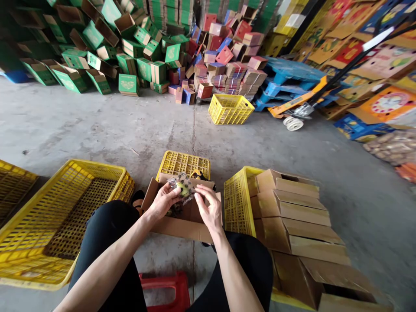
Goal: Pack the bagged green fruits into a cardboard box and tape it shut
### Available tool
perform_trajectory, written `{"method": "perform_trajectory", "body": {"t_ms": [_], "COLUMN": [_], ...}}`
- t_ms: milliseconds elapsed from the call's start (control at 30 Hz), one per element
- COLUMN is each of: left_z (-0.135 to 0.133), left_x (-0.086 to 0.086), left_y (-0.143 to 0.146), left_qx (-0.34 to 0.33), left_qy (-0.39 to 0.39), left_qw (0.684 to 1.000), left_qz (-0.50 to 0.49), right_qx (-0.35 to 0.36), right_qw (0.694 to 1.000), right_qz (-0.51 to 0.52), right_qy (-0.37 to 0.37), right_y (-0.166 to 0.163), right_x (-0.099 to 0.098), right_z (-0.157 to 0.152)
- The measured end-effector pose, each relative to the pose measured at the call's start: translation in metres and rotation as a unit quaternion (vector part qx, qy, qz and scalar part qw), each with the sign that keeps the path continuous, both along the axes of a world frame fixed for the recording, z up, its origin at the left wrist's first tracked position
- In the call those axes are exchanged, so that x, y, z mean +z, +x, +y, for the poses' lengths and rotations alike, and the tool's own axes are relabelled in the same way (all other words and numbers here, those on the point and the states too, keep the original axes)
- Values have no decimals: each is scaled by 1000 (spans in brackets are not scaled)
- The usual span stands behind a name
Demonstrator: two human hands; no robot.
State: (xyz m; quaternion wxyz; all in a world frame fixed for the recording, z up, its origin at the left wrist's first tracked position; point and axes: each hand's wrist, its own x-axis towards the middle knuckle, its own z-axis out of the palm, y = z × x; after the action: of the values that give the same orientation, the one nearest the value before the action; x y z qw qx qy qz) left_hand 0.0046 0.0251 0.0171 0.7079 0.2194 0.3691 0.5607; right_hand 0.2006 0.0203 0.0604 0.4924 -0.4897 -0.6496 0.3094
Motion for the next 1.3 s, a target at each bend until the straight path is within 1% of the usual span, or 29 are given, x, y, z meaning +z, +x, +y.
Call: {"method": "perform_trajectory", "body": {"t_ms": [67, 167, 233, 333, 467, 567, 633, 733, 867, 933, 1033, 1167, 1233, 1300], "left_z": [-1, -2, -3, -5, -9, -10, -10, -11, -12, -12, -12, -11, -10, -10], "left_x": [2, 4, 5, 4, 3, 4, 4, 6, 11, 14, 16, 13, 11, 10], "left_y": [2, 4, 5, 8, 11, 12, 11, 9, 7, 8, 9, 10, 9, 8], "left_qx": [-26, -59, -67, -78, -117, -124, -114, -109, -152, -172, -180, -155, -135, -132], "left_qy": [10, 24, 30, 31, 35, 33, 34, 42, 50, 55, 66, 94, 100, 101], "left_qw": [1000, 998, 997, 997, 993, 992, 993, 993, 987, 984, 981, 983, 984, 982], "left_qz": [4, 2, 0, 1, -9, -14, -10, 0, 5, 2, 7, 40, 66, 88], "right_qx": [-25, 8, 26, 17, -18, -13, 1, -2, -22, -26, -29, -24, -18, -7], "right_qw": [998, 988, 981, 979, 987, 990, 987, 973, 946, 937, 928, 925, 926, 929], "right_qz": [25, 71, 94, 104, 77, 59, 69, 114, 192, 218, 247, 252, 244, 231], "right_qy": [-54, -139, -168, -172, -143, -127, -146, -202, -260, -271, -278, -284, -288, -290], "right_y": [5, 9, 9, 7, 4, 3, 3, 3, 3, 3, 3, 4, 5, 5], "right_x": [-5, -19, -29, -33, -24, -19, -20, -25, -26, -24, -22, -20, -19, -20], "right_z": [5, 10, 11, 11, 6, 4, 5, 8, 9, 8, 5, 5, 7, 8]}}
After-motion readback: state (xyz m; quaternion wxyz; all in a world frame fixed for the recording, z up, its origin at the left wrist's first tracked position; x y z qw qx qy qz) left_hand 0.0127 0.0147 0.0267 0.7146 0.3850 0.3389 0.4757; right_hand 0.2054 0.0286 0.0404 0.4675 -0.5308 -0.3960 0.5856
